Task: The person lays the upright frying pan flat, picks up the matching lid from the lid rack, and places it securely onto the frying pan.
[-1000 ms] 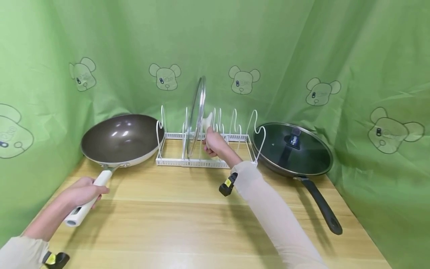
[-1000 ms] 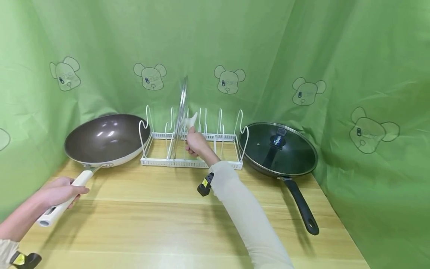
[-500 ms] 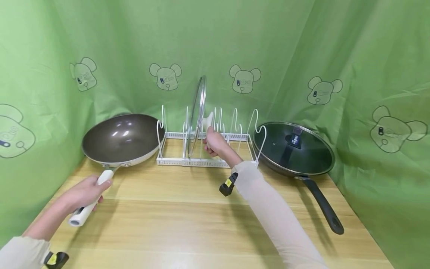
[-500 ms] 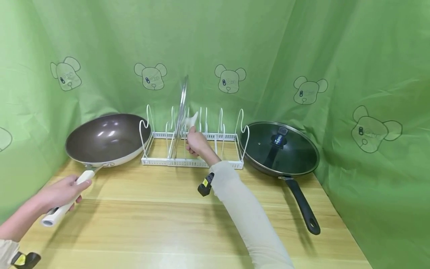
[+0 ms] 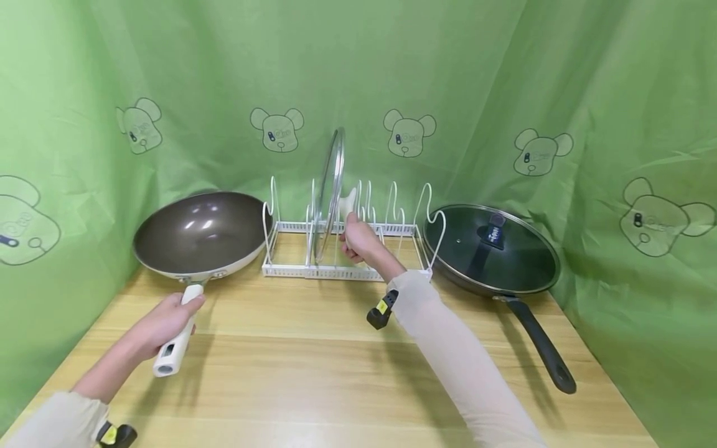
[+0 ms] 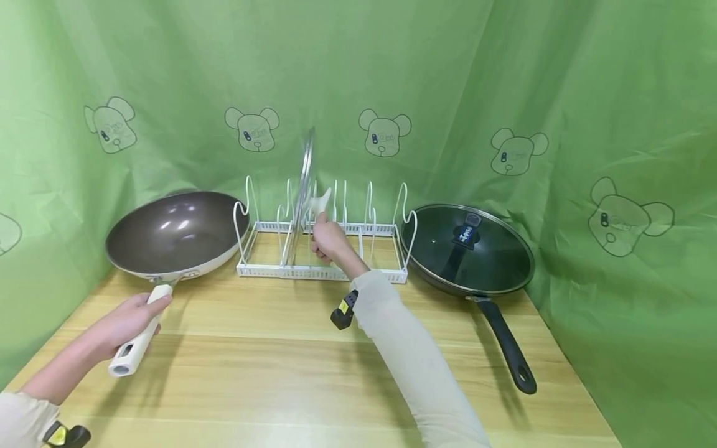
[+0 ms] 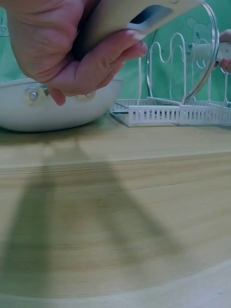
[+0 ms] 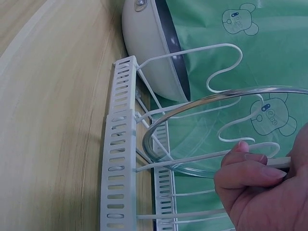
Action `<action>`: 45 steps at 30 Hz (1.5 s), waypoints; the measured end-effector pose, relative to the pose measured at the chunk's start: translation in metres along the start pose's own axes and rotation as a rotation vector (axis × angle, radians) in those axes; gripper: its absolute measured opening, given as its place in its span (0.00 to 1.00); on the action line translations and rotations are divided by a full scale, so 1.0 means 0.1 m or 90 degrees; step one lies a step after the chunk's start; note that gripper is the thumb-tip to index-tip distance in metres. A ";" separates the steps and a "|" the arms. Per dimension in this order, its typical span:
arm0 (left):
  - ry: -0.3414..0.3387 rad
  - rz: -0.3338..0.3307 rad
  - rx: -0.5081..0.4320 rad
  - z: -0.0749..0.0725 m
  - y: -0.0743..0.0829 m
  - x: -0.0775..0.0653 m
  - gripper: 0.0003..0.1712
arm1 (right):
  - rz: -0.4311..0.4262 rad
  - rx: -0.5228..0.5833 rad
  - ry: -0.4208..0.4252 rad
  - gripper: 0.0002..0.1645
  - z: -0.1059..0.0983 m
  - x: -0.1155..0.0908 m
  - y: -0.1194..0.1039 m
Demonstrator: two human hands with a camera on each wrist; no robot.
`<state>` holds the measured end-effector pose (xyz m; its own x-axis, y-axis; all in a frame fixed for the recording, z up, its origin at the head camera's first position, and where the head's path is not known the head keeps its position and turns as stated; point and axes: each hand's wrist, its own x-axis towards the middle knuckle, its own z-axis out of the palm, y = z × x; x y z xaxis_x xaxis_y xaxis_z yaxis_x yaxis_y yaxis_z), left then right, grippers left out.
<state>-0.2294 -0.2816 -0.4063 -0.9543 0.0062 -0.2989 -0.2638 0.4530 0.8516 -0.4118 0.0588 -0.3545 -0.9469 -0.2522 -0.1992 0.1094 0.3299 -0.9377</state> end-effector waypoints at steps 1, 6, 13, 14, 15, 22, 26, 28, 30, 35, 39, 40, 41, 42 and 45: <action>0.002 0.001 0.002 0.00 -0.01 0.00 0.33 | 0.001 0.002 0.000 0.42 0.00 0.00 0.00; 0.004 0.000 0.011 -0.01 -0.05 0.01 0.36 | 0.014 0.044 -0.002 0.44 0.00 -0.03 0.02; -0.008 0.001 0.003 0.01 -0.07 0.00 0.33 | 0.075 0.270 -0.045 0.39 -0.02 -0.02 -0.01; -0.010 0.002 0.001 0.02 -0.07 0.00 0.34 | 0.088 0.300 -0.046 0.39 -0.03 -0.02 -0.02; -0.011 0.001 0.000 0.02 -0.06 0.00 0.34 | 0.100 0.321 -0.041 0.39 -0.04 -0.02 -0.04; -0.013 0.011 0.003 0.01 -0.04 0.02 0.33 | 0.087 0.316 0.002 0.36 0.01 -0.01 -0.05; -0.013 0.012 0.000 0.01 -0.02 0.04 0.31 | 0.077 0.295 0.060 0.40 0.06 0.00 -0.03; -0.013 0.010 -0.001 0.02 -0.01 0.04 0.30 | 0.079 0.286 0.084 0.42 0.08 0.01 -0.03; -0.014 0.009 0.000 0.02 0.00 0.05 0.29 | 0.074 0.281 0.101 0.40 0.10 0.03 -0.02; -0.012 0.010 0.010 0.00 -0.01 0.05 0.30 | 0.072 0.281 0.124 0.37 0.11 0.05 -0.02; -0.003 0.001 0.023 -0.01 -0.03 0.03 0.31 | 0.074 0.270 0.118 0.37 0.13 0.06 -0.03; -0.003 -0.002 0.025 -0.01 -0.04 0.02 0.31 | 0.074 0.266 0.114 0.37 0.14 0.06 -0.03; -0.004 -0.004 0.026 -0.02 -0.05 0.01 0.31 | 0.072 0.262 0.109 0.38 0.15 0.06 -0.03; -0.006 -0.005 0.026 -0.03 -0.06 0.01 0.31 | 0.070 0.258 0.104 0.38 0.15 0.06 -0.03; -0.020 -0.008 0.019 -0.04 -0.07 -0.01 0.29 | 0.065 0.252 0.095 0.39 0.16 0.05 -0.04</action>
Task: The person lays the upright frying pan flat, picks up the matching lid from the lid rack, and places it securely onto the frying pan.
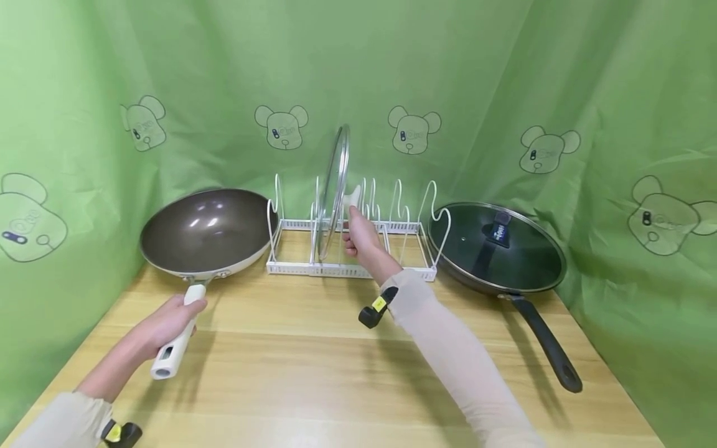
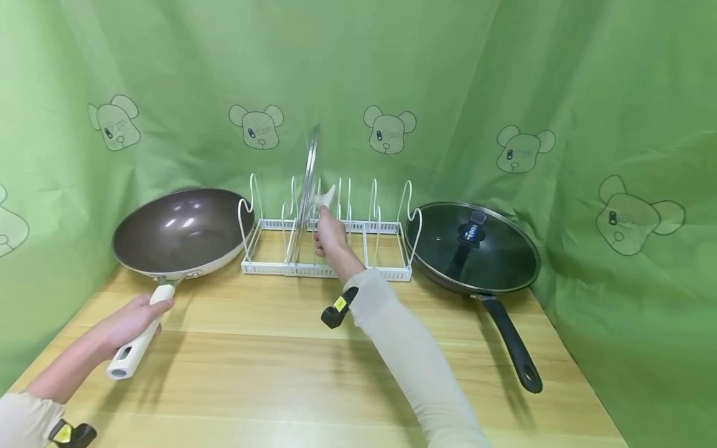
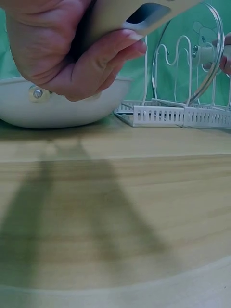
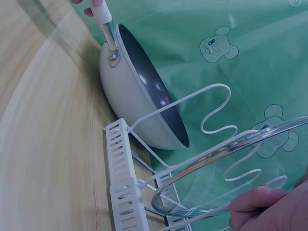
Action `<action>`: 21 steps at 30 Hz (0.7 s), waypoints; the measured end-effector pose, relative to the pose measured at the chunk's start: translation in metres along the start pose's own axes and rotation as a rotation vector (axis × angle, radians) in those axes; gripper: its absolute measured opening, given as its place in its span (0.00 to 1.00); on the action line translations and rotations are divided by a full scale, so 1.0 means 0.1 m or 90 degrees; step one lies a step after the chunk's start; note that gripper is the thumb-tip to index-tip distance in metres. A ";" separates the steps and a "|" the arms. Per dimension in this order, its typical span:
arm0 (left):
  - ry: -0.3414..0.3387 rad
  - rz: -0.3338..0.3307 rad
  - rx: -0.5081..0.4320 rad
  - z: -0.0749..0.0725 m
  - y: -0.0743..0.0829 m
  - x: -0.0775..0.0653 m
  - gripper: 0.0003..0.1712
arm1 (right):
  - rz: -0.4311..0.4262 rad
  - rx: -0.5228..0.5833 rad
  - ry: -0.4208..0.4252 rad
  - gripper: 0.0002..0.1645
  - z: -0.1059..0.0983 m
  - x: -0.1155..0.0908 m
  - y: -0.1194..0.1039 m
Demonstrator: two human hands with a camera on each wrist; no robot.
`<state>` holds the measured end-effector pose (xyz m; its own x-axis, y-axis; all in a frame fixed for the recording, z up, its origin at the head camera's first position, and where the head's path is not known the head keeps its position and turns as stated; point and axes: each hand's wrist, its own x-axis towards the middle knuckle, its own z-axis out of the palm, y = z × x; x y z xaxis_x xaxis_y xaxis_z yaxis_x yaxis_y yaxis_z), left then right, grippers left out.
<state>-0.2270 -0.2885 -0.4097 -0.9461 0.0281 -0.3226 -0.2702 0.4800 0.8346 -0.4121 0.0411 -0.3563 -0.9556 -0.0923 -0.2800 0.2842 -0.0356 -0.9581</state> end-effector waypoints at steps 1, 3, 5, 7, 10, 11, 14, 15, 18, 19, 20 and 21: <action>-0.004 0.000 -0.004 -0.01 0.00 0.00 0.28 | -0.002 0.001 -0.001 0.39 0.00 0.00 0.00; -0.012 0.001 -0.006 -0.02 0.00 -0.01 0.29 | -0.005 0.001 -0.001 0.39 0.00 -0.01 -0.01; -0.019 -0.004 -0.003 -0.03 0.00 -0.03 0.30 | -0.007 -0.001 -0.003 0.39 -0.01 -0.02 -0.01; -0.023 -0.008 0.001 -0.04 -0.01 -0.04 0.31 | -0.009 -0.004 -0.006 0.38 -0.02 -0.02 -0.01; -0.028 -0.012 0.001 -0.04 -0.03 -0.07 0.33 | -0.012 -0.010 -0.015 0.38 -0.03 -0.01 -0.01; -0.030 -0.010 -0.001 -0.04 -0.03 -0.08 0.32 | -0.012 -0.010 -0.017 0.38 -0.03 -0.01 0.00; -0.033 -0.004 -0.015 -0.02 -0.04 -0.10 0.31 | -0.013 -0.011 -0.020 0.37 -0.04 0.01 0.01; -0.033 -0.002 -0.023 -0.02 -0.05 -0.09 0.31 | -0.014 -0.011 -0.019 0.37 -0.04 0.01 0.02; -0.045 0.008 -0.058 -0.01 -0.06 -0.08 0.29 | -0.018 -0.013 -0.019 0.37 -0.03 0.02 0.03; -0.053 0.008 -0.078 -0.02 -0.06 -0.07 0.28 | -0.020 -0.013 -0.020 0.37 -0.03 0.02 0.03; -0.061 0.007 -0.099 -0.02 -0.06 -0.06 0.27 | -0.021 -0.014 -0.021 0.37 -0.02 0.02 0.03; -0.068 0.009 -0.117 -0.03 -0.06 -0.05 0.26 | -0.023 -0.015 -0.024 0.37 -0.02 0.02 0.02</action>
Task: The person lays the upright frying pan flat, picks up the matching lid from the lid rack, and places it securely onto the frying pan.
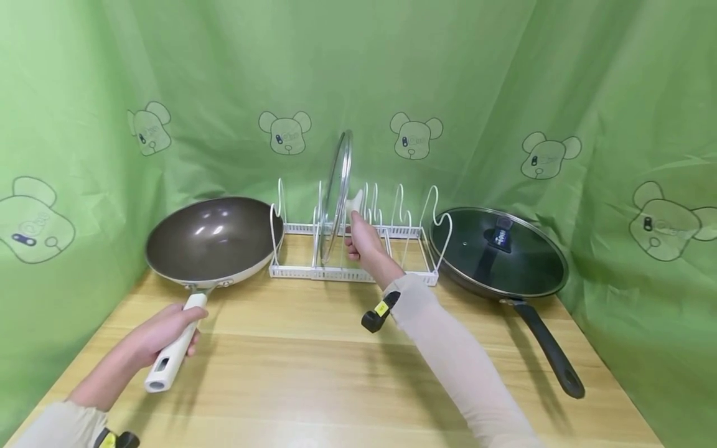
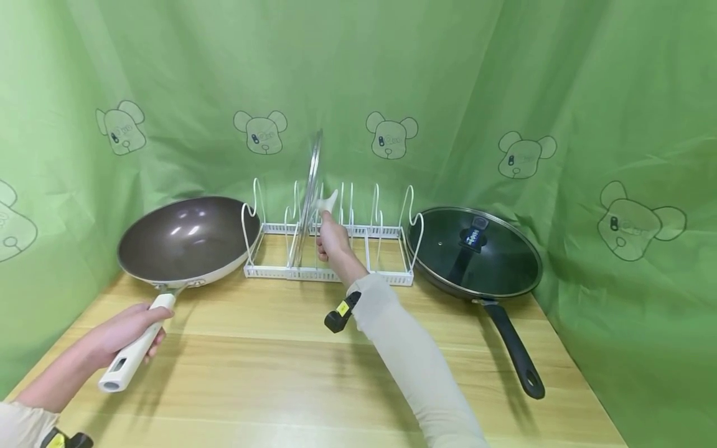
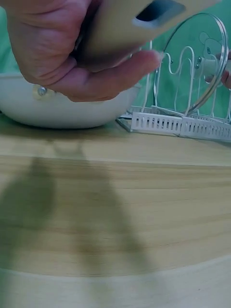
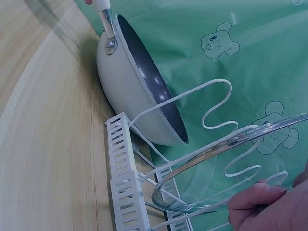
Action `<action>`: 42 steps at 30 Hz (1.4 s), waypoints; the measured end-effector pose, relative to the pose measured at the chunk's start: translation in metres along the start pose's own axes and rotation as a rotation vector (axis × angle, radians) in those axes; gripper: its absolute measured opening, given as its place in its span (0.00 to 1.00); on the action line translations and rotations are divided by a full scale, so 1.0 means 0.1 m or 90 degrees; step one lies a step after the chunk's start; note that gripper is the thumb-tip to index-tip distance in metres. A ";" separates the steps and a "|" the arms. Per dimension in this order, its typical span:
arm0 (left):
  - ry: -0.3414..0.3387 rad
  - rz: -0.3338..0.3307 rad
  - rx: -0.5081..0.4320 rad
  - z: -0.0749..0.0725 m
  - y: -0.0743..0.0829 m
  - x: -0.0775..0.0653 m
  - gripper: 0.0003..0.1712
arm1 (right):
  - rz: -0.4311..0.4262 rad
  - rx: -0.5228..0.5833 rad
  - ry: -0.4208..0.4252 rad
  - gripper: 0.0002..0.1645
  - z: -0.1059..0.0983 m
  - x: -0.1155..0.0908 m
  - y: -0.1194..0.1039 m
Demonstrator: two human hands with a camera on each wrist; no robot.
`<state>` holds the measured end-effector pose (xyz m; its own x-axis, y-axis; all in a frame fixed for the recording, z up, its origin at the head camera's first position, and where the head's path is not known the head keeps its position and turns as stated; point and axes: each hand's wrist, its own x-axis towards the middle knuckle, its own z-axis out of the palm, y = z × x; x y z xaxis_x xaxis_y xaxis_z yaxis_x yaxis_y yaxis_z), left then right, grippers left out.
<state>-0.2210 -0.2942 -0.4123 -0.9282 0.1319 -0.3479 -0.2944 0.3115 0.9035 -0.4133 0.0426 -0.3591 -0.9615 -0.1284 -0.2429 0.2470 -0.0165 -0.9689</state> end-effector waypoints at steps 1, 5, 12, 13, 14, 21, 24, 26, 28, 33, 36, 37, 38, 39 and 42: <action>-0.006 0.001 -0.015 -0.01 0.00 0.01 0.24 | 0.000 0.000 -0.001 0.37 0.00 0.00 0.00; 0.003 0.001 -0.032 -0.01 0.00 0.03 0.23 | -0.002 0.002 0.001 0.38 0.01 -0.01 -0.01; 0.029 0.001 0.000 0.00 0.00 0.05 0.25 | 0.005 -0.001 0.019 0.38 0.00 -0.01 -0.04; 0.029 0.001 0.000 0.01 0.00 0.05 0.25 | 0.006 -0.001 0.021 0.38 0.00 -0.02 -0.04; 0.028 0.002 -0.001 0.01 0.00 0.05 0.25 | 0.006 0.000 0.023 0.38 0.00 -0.02 -0.04; 0.023 -0.001 -0.004 0.02 0.02 0.06 0.25 | 0.010 0.002 0.029 0.38 0.00 -0.06 -0.08; 0.022 -0.002 -0.001 0.01 0.02 0.05 0.25 | 0.020 0.002 0.021 0.38 0.00 -0.07 -0.10; 0.023 -0.003 0.001 0.01 0.02 0.05 0.25 | 0.026 0.007 0.015 0.39 0.00 -0.06 -0.12; 0.024 -0.001 0.002 0.00 0.02 0.04 0.26 | 0.030 0.016 0.010 0.39 0.00 -0.06 -0.14; 0.019 -0.001 -0.006 -0.01 0.03 0.03 0.26 | 0.039 0.046 0.003 0.39 0.01 -0.06 -0.17; 0.013 -0.003 -0.012 -0.01 0.03 0.02 0.26 | 0.046 0.063 0.001 0.39 0.01 -0.07 -0.17; 0.011 -0.002 -0.013 -0.01 0.03 0.02 0.27 | 0.046 0.067 0.003 0.39 0.02 -0.08 -0.17; 0.009 -0.001 -0.013 -0.01 0.03 0.02 0.27 | 0.047 0.071 0.004 0.39 0.02 -0.08 -0.17; 0.009 -0.002 -0.014 -0.01 0.03 0.02 0.28 | 0.048 0.075 0.006 0.38 0.03 -0.08 -0.17; 0.010 -0.006 -0.016 -0.01 0.01 0.02 0.29 | 0.051 0.088 0.014 0.36 0.05 -0.09 -0.18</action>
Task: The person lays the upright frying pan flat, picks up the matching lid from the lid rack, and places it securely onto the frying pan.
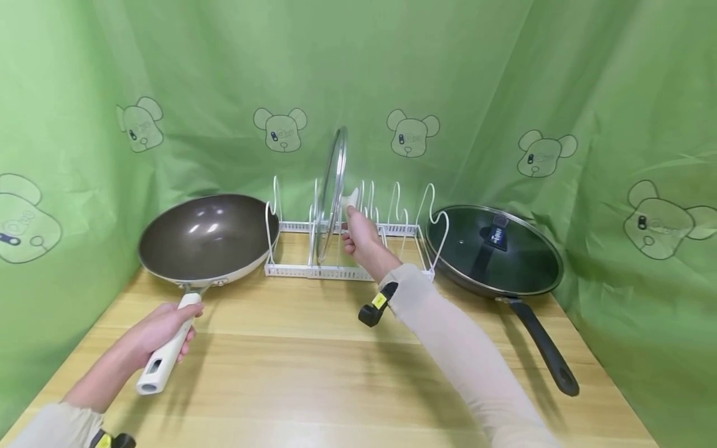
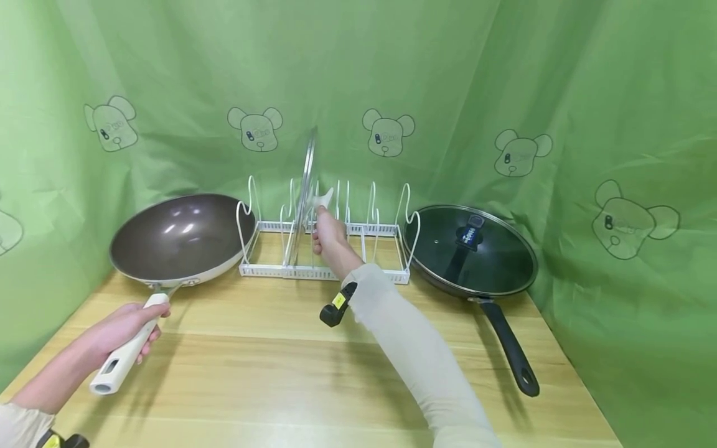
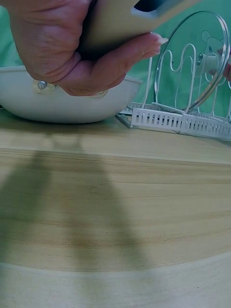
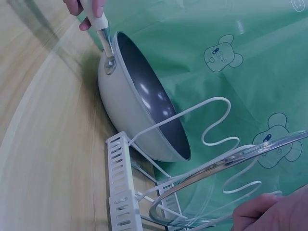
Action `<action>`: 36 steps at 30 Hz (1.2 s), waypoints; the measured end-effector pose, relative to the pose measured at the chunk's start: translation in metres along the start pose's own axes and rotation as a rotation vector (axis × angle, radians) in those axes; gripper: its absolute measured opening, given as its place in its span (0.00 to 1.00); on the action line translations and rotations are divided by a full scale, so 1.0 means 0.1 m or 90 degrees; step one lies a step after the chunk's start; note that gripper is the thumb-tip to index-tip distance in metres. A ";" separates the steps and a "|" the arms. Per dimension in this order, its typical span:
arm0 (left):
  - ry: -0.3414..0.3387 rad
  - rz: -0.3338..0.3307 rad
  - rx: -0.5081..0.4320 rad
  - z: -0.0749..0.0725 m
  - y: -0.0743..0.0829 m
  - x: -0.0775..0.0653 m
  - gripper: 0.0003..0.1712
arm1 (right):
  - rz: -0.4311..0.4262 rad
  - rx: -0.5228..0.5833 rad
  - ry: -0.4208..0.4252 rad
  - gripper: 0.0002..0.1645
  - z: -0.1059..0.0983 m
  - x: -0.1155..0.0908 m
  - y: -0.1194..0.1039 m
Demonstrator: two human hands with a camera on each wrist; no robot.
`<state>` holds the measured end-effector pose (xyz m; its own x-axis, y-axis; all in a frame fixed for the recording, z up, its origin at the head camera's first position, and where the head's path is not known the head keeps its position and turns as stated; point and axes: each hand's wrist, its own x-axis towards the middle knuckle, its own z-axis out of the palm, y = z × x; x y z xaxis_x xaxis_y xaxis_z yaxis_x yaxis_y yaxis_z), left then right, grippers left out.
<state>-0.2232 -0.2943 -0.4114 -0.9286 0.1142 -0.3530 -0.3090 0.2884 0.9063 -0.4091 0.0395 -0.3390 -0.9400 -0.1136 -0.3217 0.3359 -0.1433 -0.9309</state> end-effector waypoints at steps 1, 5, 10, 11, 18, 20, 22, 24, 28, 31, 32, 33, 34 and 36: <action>0.001 -0.001 0.001 0.00 0.00 0.00 0.29 | 0.002 0.004 0.001 0.35 0.01 0.00 0.00; 0.003 -0.004 0.003 0.00 -0.02 0.00 0.29 | 0.008 0.013 0.002 0.32 0.02 0.00 -0.03; 0.002 -0.007 0.001 0.00 -0.03 0.01 0.29 | 0.005 0.016 0.019 0.29 0.05 -0.02 -0.08; 0.002 -0.007 0.001 0.00 -0.03 0.02 0.28 | 0.005 0.017 0.024 0.29 0.06 -0.02 -0.09; -0.001 -0.002 0.001 0.01 -0.02 0.02 0.27 | 0.030 0.052 0.033 0.28 0.10 -0.08 -0.22; -0.002 -0.002 0.000 0.00 -0.02 0.02 0.26 | 0.035 0.063 0.025 0.27 0.11 -0.09 -0.25; -0.002 -0.003 -0.001 -0.01 -0.02 0.02 0.27 | 0.040 0.071 0.015 0.26 0.11 -0.11 -0.28; -0.001 -0.007 -0.003 -0.01 -0.01 0.01 0.27 | 0.045 0.082 0.011 0.26 0.12 -0.14 -0.31; -0.002 -0.003 -0.001 -0.01 -0.02 0.01 0.29 | 0.036 0.088 0.012 0.28 0.15 -0.21 -0.36; 0.000 -0.003 0.000 -0.01 -0.02 0.01 0.29 | 0.021 0.061 0.017 0.27 0.16 -0.26 -0.40; 0.000 -0.003 -0.001 0.00 -0.02 0.02 0.29 | 0.018 0.051 0.021 0.26 0.15 -0.28 -0.41; -0.001 -0.003 -0.001 0.00 -0.02 0.02 0.28 | 0.013 0.040 0.024 0.25 0.15 -0.29 -0.43; -0.001 -0.003 0.000 0.00 -0.02 0.02 0.27 | 0.009 0.032 0.024 0.25 0.15 -0.31 -0.44; -0.001 -0.002 0.003 -0.01 -0.01 0.03 0.26 | 0.000 0.018 0.023 0.25 0.15 -0.34 -0.49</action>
<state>-0.2254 -0.2950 -0.4134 -0.9273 0.1156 -0.3560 -0.3107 0.2927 0.9043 -0.3924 0.0359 -0.2800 -0.9416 -0.0773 -0.3277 0.3363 -0.1712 -0.9261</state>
